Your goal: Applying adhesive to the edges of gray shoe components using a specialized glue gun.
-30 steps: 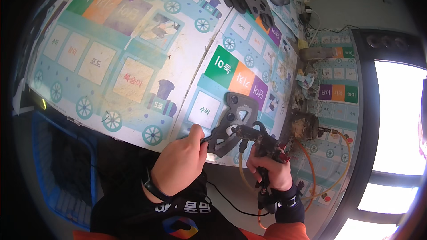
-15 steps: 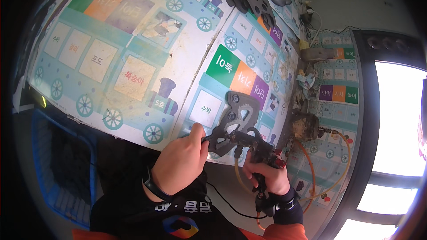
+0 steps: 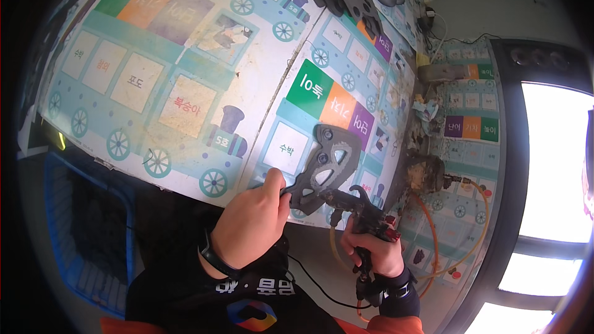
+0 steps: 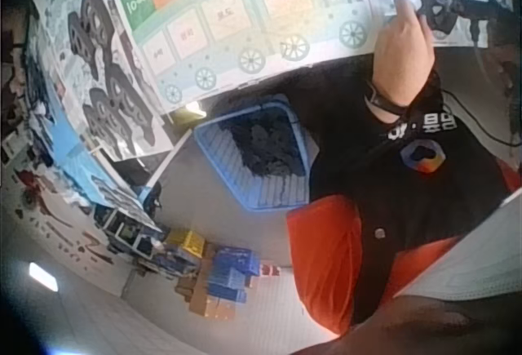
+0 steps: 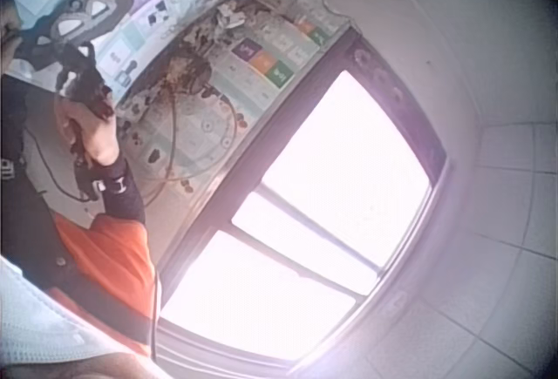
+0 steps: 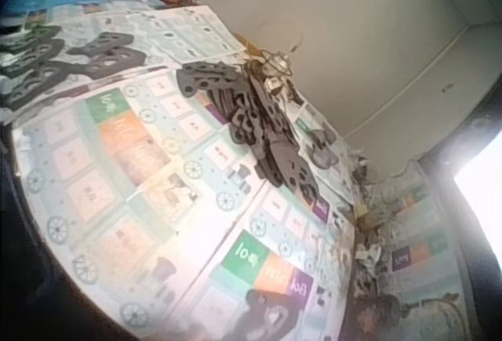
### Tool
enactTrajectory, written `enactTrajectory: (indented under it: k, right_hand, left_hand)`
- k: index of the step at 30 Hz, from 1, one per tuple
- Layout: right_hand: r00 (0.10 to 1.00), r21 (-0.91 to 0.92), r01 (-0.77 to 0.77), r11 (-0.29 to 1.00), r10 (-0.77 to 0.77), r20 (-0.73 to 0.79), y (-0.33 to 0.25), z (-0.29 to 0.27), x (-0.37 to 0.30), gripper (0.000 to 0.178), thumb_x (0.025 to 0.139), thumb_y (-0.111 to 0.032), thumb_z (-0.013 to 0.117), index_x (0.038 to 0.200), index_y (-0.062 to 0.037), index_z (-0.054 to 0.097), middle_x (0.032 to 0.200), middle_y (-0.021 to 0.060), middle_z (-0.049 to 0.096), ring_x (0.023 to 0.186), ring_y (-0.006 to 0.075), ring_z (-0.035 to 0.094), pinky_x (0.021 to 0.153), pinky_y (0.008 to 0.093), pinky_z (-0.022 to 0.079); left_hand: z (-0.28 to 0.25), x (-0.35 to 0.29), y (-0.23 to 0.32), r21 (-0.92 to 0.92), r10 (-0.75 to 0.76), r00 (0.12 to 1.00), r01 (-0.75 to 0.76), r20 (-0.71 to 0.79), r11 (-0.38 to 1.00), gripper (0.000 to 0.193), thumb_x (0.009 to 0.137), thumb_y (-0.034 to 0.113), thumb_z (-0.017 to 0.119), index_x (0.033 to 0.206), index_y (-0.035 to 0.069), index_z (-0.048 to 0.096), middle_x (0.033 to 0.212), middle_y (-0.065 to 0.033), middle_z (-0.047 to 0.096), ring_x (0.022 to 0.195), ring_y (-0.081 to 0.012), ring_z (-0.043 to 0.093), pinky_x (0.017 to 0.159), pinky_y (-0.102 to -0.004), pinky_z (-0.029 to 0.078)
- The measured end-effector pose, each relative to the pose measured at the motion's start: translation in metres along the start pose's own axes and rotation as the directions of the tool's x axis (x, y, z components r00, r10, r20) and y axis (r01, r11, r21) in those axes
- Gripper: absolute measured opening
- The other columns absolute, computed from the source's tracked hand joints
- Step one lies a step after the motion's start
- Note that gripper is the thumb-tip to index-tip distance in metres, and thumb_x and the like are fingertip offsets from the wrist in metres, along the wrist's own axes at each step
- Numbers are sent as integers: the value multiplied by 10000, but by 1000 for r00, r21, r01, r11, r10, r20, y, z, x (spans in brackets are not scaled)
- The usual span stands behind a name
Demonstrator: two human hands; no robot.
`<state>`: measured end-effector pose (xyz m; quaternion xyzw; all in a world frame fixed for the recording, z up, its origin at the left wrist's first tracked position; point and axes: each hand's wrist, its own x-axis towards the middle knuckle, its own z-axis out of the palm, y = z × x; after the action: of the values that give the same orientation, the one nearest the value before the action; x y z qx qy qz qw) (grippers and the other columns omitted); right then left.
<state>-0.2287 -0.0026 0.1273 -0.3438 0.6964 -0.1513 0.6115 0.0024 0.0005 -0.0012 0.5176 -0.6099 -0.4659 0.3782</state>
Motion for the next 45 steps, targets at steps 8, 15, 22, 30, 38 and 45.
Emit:
enactTrajectory:
  k: [8,15,22,30,38,45]
  right_hand:
    - [997,49,15,999,-19,74,-3,4,6,149,932,15,639,1077,-11,614,738,80,628,555,159,581,512,280,429]
    - [993,14,5,1000,-6,115,-5,12,8,106,931,9,640,1035,-10,630,744,68,633,565,148,585,510,273,438]
    - [990,8,-25,1000,24,142,2,11,2,97,938,-7,643,1035,-1,633,749,59,632,589,138,592,524,264,447]
    - [986,38,116,992,-120,119,18,2,-21,180,964,-23,646,1139,3,612,878,81,691,632,127,600,554,266,464]
    - [668,-792,299,532,-710,-224,64,-32,24,420,938,-14,658,1324,41,503,1092,298,651,906,479,650,785,505,537]
    - [536,-787,193,586,-735,-415,81,-32,74,439,833,21,673,1226,48,479,1151,303,574,1098,538,570,897,569,487]
  left_hand:
    - [1,-2,-1,-5,-21,1000,21,-21,1000,225,982,58,691,1105,0,511,758,-211,678,701,-439,683,615,-516,497]
    - [0,-2,-1,-4,-40,999,40,-6,999,207,982,51,675,1091,3,506,762,-215,680,706,-442,685,617,-519,505]
    - [1,-2,-3,-1,-27,1000,27,-7,1000,211,980,44,671,1088,8,493,745,-215,671,697,-441,683,608,-527,498]
    - [2,0,-3,10,31,998,-30,-49,999,221,977,35,678,1105,-1,502,752,-210,674,688,-432,687,603,-511,502]
    - [-15,-4,15,-245,-245,933,310,262,918,188,1046,100,660,1168,-16,578,794,-145,715,686,-244,739,551,-369,511]
    - [-37,-16,10,-854,-282,822,520,495,19,210,1119,174,566,1239,6,610,815,-64,644,528,-89,481,482,-202,359]
